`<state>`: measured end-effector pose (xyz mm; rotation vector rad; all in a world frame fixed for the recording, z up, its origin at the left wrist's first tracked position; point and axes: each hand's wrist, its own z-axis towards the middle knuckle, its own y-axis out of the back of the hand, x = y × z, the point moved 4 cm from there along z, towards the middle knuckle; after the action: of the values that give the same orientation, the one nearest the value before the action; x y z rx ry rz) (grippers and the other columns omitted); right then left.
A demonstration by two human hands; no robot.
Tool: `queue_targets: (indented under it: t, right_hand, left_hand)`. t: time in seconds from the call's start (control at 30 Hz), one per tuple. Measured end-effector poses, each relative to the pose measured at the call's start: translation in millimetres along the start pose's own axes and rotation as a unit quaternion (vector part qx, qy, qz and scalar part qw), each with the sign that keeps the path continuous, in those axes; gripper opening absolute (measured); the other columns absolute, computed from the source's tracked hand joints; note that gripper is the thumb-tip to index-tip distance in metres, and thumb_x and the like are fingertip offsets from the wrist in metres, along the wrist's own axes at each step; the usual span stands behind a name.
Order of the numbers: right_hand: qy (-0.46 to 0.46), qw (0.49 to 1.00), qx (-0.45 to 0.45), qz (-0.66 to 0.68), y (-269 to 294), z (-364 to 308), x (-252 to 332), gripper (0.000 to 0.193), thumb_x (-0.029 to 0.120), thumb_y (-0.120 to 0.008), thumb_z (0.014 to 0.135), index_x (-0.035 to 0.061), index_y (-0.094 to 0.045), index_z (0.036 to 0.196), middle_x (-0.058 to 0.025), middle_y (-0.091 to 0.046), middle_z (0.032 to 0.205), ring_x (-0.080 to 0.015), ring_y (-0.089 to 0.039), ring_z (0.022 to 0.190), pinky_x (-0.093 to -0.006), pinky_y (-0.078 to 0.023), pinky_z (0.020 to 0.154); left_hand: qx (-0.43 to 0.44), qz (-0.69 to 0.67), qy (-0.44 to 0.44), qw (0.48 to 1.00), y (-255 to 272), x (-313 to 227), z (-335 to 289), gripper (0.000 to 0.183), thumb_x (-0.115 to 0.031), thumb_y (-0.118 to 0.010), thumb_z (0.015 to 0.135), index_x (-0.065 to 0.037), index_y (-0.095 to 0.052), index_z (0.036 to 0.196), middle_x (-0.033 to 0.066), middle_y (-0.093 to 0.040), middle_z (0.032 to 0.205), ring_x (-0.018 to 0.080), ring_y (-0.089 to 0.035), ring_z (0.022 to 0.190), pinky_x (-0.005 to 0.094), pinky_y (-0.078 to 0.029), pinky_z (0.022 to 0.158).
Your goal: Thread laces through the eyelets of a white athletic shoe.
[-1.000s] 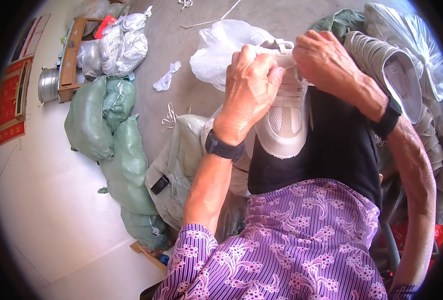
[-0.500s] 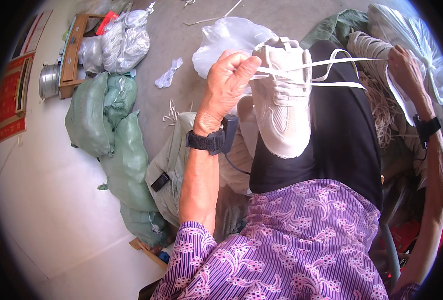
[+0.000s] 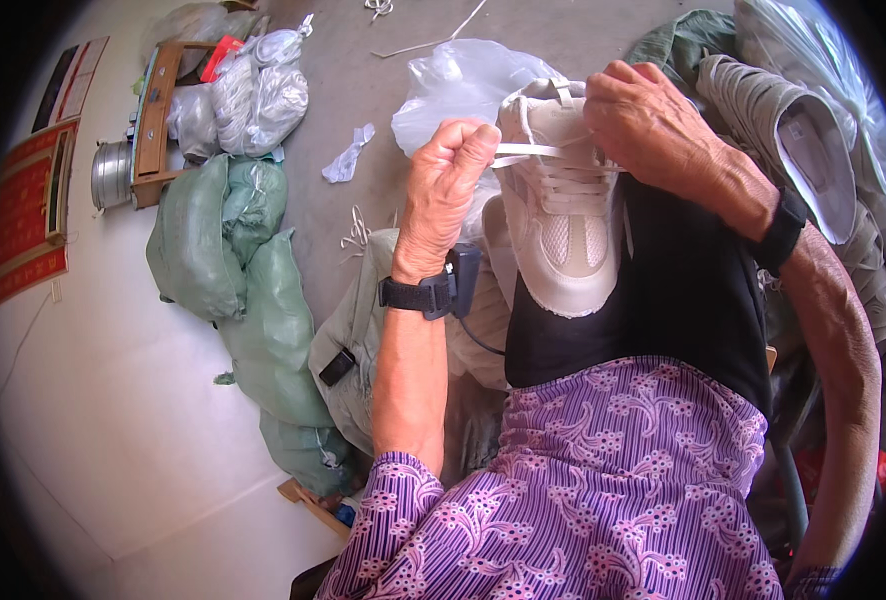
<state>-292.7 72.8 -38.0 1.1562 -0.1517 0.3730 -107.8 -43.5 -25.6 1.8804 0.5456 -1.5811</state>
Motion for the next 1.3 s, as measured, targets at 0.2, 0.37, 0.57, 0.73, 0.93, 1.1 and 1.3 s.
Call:
queue_targets:
  t: [0.2, 0.37, 0.57, 0.73, 0.93, 1.1, 1.3]
  right_hand:
    - [-0.067, 0.993, -0.023, -0.094, 11.9, -28.5, -48.3, 0.006, 0.01, -0.058, 0.078, 0.0047, -0.057, 0.081, -0.0088, -0.053, 0.09, -0.0268, -0.052, 0.093, -0.0399, -0.042, 0.081]
    - [-0.161, 0.975, -0.006, -0.152, 28.7, -66.0, -99.7, 0.006, 0.01, -0.053, 0.083, 0.0044, -0.055, 0.083, -0.0101, -0.052, 0.09, -0.0284, -0.052, 0.094, -0.0421, -0.043, 0.078]
    - [-0.163, 0.983, -0.022, -0.078, 10.7, -77.9, -98.4, 0.009, 0.011, -0.053, 0.084, 0.0029, -0.054, 0.082, -0.0118, -0.053, 0.089, -0.0317, -0.054, 0.091, -0.042, -0.044, 0.077]
    - [-0.18, 0.983, 0.015, -0.017, 4.5, -75.2, -88.8, 0.007, 0.008, -0.056, 0.084, 0.0017, -0.057, 0.086, -0.013, -0.054, 0.089, -0.0323, -0.055, 0.089, -0.0416, -0.045, 0.077]
    - [-0.172, 0.985, -0.02, -0.026, 9.6, -73.8, -88.2, 0.006, 0.008, -0.055, 0.083, 0.0025, -0.057, 0.085, -0.0128, -0.054, 0.087, -0.0319, -0.055, 0.088, -0.0418, -0.045, 0.075]
    - [-0.185, 0.979, -0.039, -0.077, 10.6, -68.1, -98.3, 0.008, 0.01, -0.053, 0.083, 0.0029, -0.054, 0.078, -0.0118, -0.054, 0.086, -0.0318, -0.055, 0.088, -0.043, -0.045, 0.074]
    - [-0.214, 0.972, -0.036, -0.094, 1.9, -63.7, -102.4, 0.008, 0.009, -0.053, 0.082, 0.0031, -0.054, 0.078, -0.0124, -0.055, 0.086, -0.0324, -0.056, 0.089, -0.0435, -0.045, 0.074]
  left_hand:
    - [0.019, 0.068, -0.015, 0.997, -17.0, 14.7, 2.9, 0.025, -0.031, -0.061, 0.093, -0.006, -0.064, 0.095, -0.0052, -0.059, 0.086, 0.0033, -0.048, 0.078, 0.0211, -0.04, 0.074]
    - [0.003, 0.073, -0.033, 0.997, -26.0, 17.5, 4.2, 0.022, -0.028, -0.061, 0.093, -0.006, -0.065, 0.096, -0.0047, -0.058, 0.087, 0.0038, -0.049, 0.081, 0.0217, -0.041, 0.076]
    - [0.008, 0.165, -0.092, 0.982, -32.5, -1.1, -1.2, 0.016, -0.016, -0.068, 0.086, -0.006, -0.066, 0.099, -0.0026, -0.055, 0.089, 0.0065, -0.052, 0.08, 0.0245, -0.045, 0.074]
    - [0.049, 0.297, -0.187, 0.935, -42.2, -18.6, 2.5, 0.012, -0.007, -0.068, 0.081, -0.004, -0.066, 0.092, 0.0025, -0.052, 0.087, 0.011, -0.054, 0.079, 0.0263, -0.045, 0.069]
    - [0.042, 0.308, -0.102, 0.945, -39.6, -14.9, 9.4, 0.01, -0.011, -0.063, 0.085, -0.001, -0.062, 0.085, 0.0033, -0.051, 0.084, 0.011, -0.053, 0.076, 0.0263, -0.045, 0.068]
    - [-0.011, 0.289, -0.113, 0.951, -46.6, -6.8, 5.7, 0.008, -0.009, -0.062, 0.086, -0.002, -0.062, 0.087, 0.0027, -0.051, 0.085, 0.0097, -0.053, 0.074, 0.0238, -0.045, 0.069]
    - [-0.041, 0.204, -0.114, 0.971, -42.4, -0.6, -0.7, 0.006, -0.007, -0.062, 0.086, -0.003, -0.064, 0.09, 0.0001, -0.053, 0.085, 0.0082, -0.052, 0.075, 0.0232, -0.045, 0.071]
